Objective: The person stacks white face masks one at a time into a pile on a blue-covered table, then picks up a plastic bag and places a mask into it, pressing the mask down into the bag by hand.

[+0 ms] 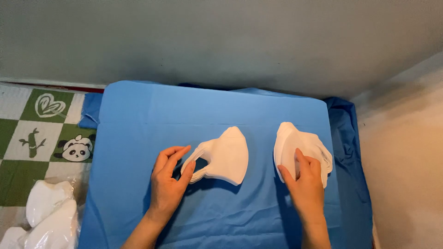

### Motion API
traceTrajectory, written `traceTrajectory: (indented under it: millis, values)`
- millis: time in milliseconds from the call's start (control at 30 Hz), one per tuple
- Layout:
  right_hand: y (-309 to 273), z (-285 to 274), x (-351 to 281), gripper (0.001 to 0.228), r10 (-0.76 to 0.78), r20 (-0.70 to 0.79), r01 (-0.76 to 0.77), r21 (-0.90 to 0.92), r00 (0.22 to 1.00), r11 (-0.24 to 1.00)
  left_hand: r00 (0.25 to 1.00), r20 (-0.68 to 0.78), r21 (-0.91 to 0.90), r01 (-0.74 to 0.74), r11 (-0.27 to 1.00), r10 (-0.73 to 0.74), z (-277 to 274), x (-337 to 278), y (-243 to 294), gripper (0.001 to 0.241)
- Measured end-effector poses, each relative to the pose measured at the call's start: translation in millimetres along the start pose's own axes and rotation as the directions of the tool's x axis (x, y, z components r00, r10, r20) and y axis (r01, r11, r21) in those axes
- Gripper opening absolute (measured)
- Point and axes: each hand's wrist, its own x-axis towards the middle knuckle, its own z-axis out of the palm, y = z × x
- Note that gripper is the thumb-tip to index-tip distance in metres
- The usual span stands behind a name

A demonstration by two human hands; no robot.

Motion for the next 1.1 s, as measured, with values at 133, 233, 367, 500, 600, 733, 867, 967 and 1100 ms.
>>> traceTrajectory:
  millis: [133,233,367,500,600,733,867,967,1100]
  values:
    - [5.1,-8.9,2.7,0.056,-0.021,-0.005,0.021,0.038,1.000,0.999,1.000,0.003,0.009,0.008,1.000,-0.008,0.8,-0.1,-5.9,0.040]
    - [12.6,-17.7,5.2,0.042,-0.023,-0.053,0.017,-0.108,0.998,0.994,0.999,0.034,0.051,0.000,0.999,-0.002,0.9,-1.2,-8.7,0.040]
    - [-4.3,-46.5,-12.5,0.024,-0.208,-0.260,0.159,-0.197,0.943,0.967,0.990,-0.036,-0.025,-0.138,0.990,0.138,-3.0,-1.9,2.4,0.038]
    - [-57.3,-87.7,-48.0,0.016,-0.145,-0.162,0.190,0.314,0.976,0.930,0.964,-0.022,-0.100,-0.267,0.959,0.266,-9.6,-1.0,11.8,0.042]
    - [-28.6,-56.1,-53.3,0.031,-0.329,-0.046,0.255,0.735,0.943,0.628,0.945,0.115,-0.140,-0.289,0.947,0.306,-5.0,-6.5,-1.9,0.076]
    - [-81.3,-27.5,-51.7,0.032,-0.210,0.111,0.026,0.830,0.971,0.557,0.937,0.224,-0.465,-0.138,0.875,0.267,-11.1,-9.7,12.3,0.089]
    - [-83.7,9.3,-38.0,0.050,-0.152,0.113,-0.029,0.883,0.982,0.469,0.986,0.111,-0.408,-0.073,0.910,0.128,-8.4,-11.4,11.2,0.060]
    - [-70.8,29.6,-29.7,0.051,-0.117,0.108,-0.029,0.846,0.987,0.532,0.996,0.009,-0.235,-0.087,0.968,0.092,-8.7,-3.4,15.2,0.041]
    - [-64.1,46.6,-31.0,0.046,-0.134,0.061,0.056,0.686,0.989,0.725,0.986,-0.082,-0.075,-0.150,0.986,0.144,-5.5,-1.4,13.7,0.029]
